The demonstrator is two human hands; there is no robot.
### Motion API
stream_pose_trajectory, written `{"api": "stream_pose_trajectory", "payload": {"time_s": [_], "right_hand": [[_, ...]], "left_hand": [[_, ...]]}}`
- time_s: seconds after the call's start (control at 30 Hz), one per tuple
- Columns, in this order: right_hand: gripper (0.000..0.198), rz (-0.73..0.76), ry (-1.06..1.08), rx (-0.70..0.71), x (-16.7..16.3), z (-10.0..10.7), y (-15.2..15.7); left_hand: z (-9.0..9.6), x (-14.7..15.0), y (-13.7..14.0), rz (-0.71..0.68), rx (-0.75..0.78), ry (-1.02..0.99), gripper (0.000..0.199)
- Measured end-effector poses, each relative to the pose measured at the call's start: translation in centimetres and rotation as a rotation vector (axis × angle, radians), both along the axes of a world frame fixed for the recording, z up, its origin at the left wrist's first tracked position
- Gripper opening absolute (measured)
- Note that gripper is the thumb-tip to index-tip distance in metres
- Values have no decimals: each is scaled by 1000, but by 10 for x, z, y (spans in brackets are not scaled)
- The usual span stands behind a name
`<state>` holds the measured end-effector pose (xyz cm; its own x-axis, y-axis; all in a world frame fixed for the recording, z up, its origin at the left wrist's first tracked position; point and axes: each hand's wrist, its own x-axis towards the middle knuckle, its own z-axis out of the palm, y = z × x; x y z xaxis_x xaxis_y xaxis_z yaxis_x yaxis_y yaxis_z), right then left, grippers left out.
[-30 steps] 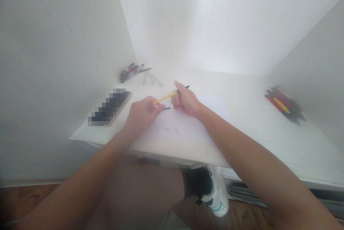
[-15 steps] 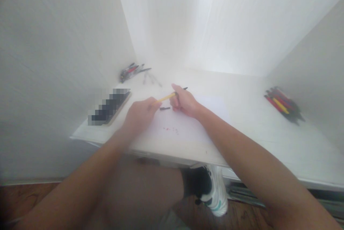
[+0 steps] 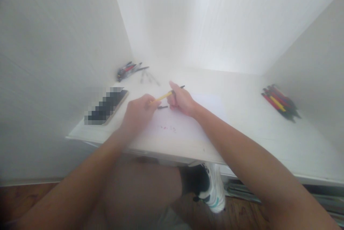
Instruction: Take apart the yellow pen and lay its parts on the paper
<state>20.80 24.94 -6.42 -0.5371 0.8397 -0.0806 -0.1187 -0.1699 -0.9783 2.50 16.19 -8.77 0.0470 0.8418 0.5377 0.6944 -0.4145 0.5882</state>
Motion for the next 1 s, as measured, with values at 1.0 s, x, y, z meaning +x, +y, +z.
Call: {"api": "stream_pose_trajectory", "payload": {"time_s": [1.0], "right_hand": [[87, -11, -26, -36, -2, 6, -3]], "left_hand": [[5, 3, -1, -47, 154, -177, 15]]}}
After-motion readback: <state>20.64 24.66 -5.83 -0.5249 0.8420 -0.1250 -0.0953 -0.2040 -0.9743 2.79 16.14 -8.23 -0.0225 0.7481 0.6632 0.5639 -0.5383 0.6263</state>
